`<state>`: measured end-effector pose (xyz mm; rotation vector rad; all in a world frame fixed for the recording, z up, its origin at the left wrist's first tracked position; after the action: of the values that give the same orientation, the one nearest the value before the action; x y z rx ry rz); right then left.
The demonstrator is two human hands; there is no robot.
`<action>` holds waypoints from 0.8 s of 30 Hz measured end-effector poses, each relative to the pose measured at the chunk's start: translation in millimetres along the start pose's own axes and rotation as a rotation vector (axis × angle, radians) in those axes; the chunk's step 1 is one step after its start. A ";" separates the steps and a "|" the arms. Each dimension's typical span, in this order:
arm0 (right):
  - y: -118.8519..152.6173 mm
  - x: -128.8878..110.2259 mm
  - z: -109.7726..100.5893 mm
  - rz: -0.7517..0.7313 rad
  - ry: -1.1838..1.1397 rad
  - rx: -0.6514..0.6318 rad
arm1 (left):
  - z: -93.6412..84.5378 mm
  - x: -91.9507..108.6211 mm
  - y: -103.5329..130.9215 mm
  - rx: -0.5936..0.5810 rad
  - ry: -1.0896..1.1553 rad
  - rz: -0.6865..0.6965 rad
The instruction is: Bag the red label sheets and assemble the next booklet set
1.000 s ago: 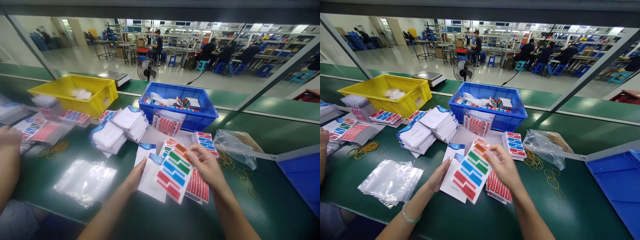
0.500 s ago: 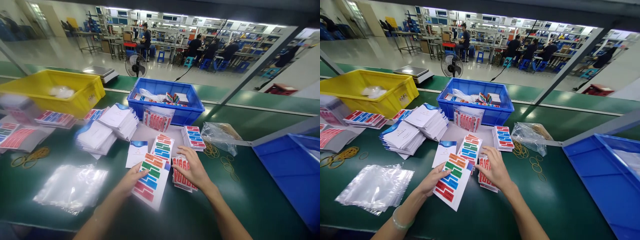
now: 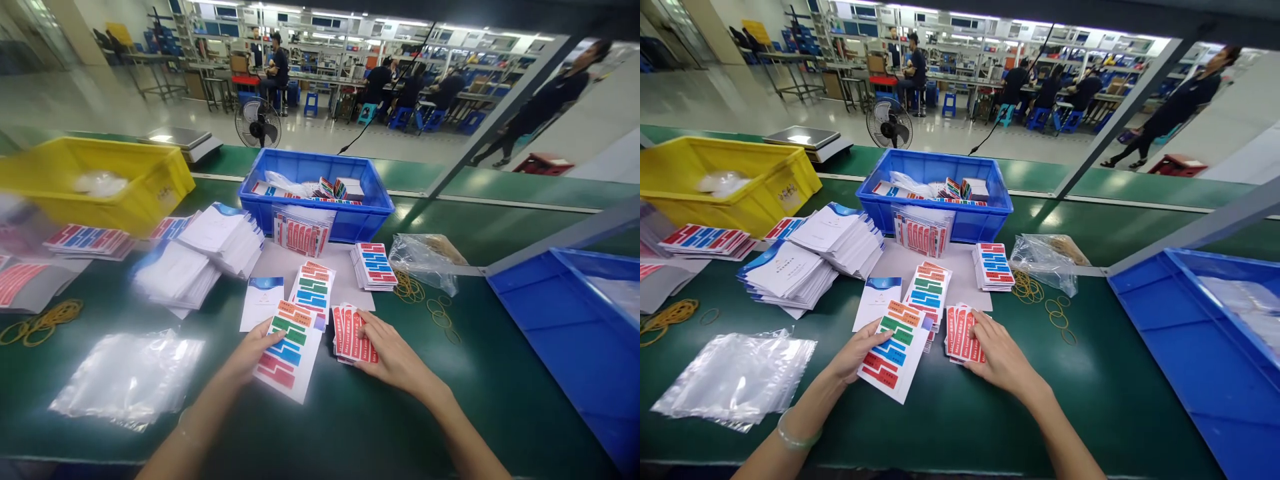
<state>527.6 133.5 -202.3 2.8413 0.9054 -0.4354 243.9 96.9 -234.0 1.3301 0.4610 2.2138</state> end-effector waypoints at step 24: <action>8.8 -95.8 18.0 -0.205 -0.041 0.729 | 20.5 -24.7 -5.8 -0.102 0.192 0.036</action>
<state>454.0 70.4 -189.5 3.3487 1.2417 -1.0305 273.2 87.7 -245.2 1.0868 0.3893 2.3729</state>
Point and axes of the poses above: each hand's wrist, its own y-axis away from the middle knuckle, its own z-axis out of the palm, x = y × z, the point moved 3 cm from there along -y, towards the middle knuckle, and after that the axes turned 5 degrees about x, right-handed, at the moved point
